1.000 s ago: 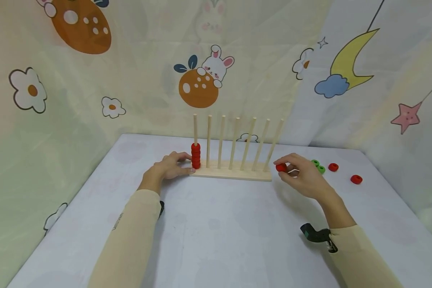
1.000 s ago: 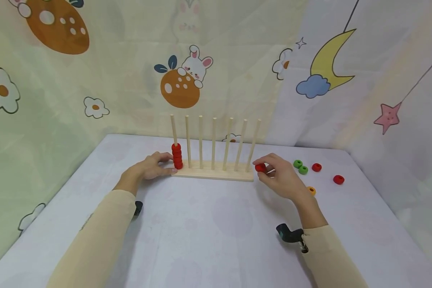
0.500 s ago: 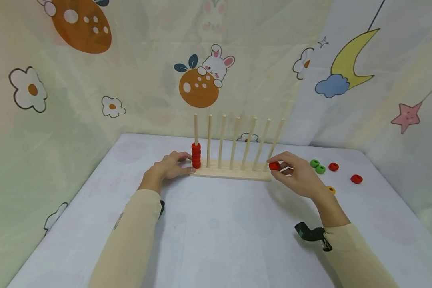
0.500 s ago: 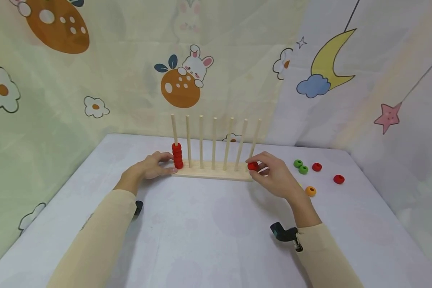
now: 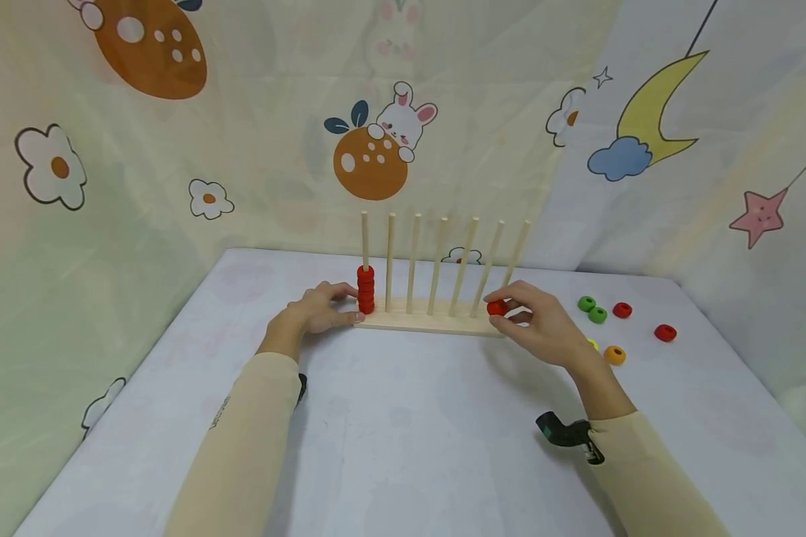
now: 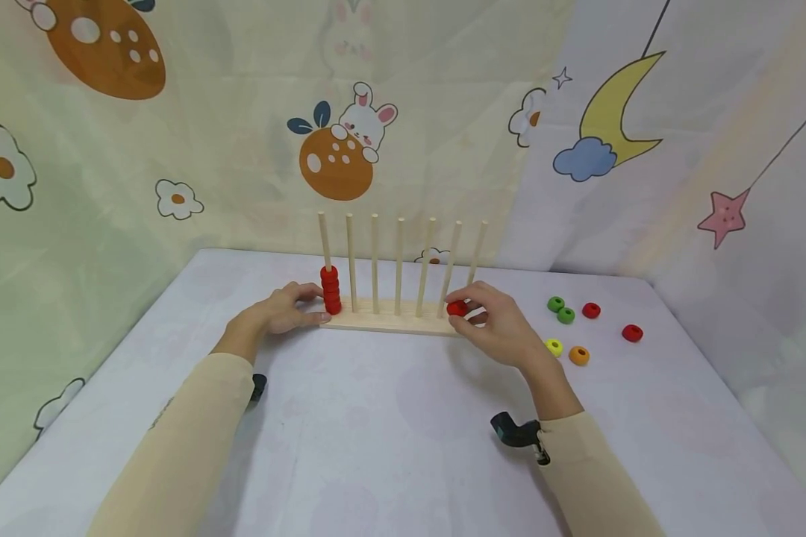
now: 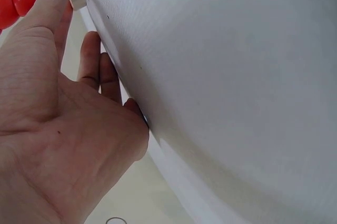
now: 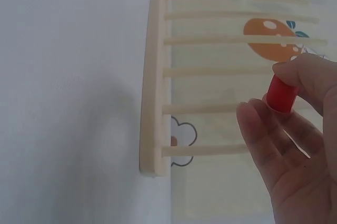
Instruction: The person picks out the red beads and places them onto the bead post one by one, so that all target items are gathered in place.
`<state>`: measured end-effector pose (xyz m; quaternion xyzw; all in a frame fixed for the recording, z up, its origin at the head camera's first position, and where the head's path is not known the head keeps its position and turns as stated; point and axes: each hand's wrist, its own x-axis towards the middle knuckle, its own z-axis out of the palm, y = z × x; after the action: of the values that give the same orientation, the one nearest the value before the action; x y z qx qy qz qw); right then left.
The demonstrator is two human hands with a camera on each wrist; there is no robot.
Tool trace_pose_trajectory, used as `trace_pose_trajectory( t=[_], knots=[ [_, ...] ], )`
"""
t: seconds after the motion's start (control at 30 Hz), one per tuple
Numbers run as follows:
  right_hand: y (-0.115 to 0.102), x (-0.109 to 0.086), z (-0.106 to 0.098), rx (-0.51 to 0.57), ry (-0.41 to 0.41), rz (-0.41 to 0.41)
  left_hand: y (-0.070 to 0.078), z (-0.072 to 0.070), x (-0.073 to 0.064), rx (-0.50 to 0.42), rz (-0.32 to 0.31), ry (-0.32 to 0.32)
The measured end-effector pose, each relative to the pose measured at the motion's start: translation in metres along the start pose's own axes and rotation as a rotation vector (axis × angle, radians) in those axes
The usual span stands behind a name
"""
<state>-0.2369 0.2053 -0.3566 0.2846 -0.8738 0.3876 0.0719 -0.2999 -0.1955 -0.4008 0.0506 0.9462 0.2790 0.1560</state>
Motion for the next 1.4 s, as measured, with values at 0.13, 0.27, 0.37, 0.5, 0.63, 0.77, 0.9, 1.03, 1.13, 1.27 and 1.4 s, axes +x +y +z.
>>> trace_pose_trajectory(
  t=[0.13,0.27,0.37,0.5,0.63,0.77,0.9,1.03,1.13,1.27,1.4],
  knots=[
    [-0.001,0.001,0.003,0.025,0.007,-0.005,0.003,-0.001,0.001,0.001,0.001,-0.004],
    [-0.003,0.005,0.005,0.038,0.011,-0.023,0.004,-0.001,0.001,0.011,0.007,0.0],
    [-0.005,0.007,0.007,0.048,0.014,-0.018,0.003,-0.001,0.0,0.011,0.011,0.005],
    [-0.007,0.008,0.016,0.087,0.011,-0.004,0.001,0.001,0.0,-0.002,0.018,0.003],
    [-0.008,0.01,0.027,0.112,-0.021,-0.023,-0.001,0.002,0.001,-0.006,0.01,0.004],
    [-0.012,0.015,0.034,0.11,-0.041,-0.058,-0.002,0.002,0.001,-0.006,0.005,0.01],
    [-0.017,0.02,0.035,0.107,-0.059,-0.08,-0.001,0.001,0.001,-0.003,0.003,0.013],
    [-0.022,0.025,0.036,0.099,-0.044,-0.086,0.001,-0.001,0.001,0.006,0.014,0.013],
    [-0.027,0.031,0.038,0.11,-0.027,-0.087,0.001,-0.002,0.001,0.01,0.022,0.017],
    [-0.033,0.038,0.044,0.144,-0.018,-0.093,0.0,-0.002,0.0,0.007,0.014,0.018],
    [-0.038,0.045,0.051,0.165,-0.021,-0.116,-0.002,-0.001,0.001,0.01,0.011,0.016]
  ],
)
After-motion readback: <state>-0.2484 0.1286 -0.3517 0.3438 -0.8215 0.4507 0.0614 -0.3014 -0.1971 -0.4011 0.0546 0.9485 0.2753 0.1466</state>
